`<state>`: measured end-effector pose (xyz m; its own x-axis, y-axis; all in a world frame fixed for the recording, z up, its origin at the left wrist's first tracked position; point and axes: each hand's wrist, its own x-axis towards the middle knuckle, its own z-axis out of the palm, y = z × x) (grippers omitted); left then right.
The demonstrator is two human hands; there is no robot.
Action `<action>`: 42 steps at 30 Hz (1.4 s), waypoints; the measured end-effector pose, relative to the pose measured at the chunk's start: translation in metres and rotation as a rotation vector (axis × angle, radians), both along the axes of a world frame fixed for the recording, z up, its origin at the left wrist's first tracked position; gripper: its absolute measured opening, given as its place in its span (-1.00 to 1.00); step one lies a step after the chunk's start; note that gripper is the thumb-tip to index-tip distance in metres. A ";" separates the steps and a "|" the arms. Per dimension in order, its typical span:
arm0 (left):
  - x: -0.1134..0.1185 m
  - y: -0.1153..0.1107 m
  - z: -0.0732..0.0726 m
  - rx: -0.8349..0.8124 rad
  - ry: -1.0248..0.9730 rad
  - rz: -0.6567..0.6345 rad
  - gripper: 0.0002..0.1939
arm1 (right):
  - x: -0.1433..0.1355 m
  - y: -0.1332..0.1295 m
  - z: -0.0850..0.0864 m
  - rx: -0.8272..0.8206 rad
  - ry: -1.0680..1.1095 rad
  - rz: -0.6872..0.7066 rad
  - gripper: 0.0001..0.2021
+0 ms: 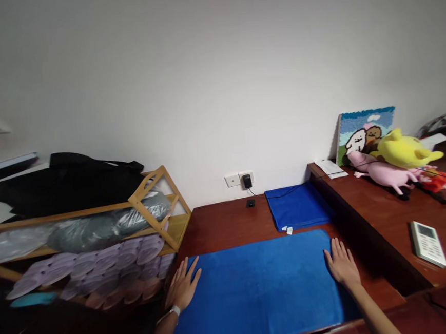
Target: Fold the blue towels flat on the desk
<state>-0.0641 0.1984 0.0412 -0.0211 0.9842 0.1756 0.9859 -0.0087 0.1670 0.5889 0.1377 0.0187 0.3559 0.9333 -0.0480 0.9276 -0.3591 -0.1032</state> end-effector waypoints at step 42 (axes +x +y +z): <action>0.037 -0.110 0.019 0.031 0.044 0.004 -0.43 | -0.001 -0.069 0.015 0.135 0.043 -0.104 -0.15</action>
<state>-0.0273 0.0883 0.0605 -0.0168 0.9782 0.2070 0.9924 -0.0089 0.1228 0.5877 0.0684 0.0333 0.4510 0.8907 0.0576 0.8799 -0.4329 -0.1957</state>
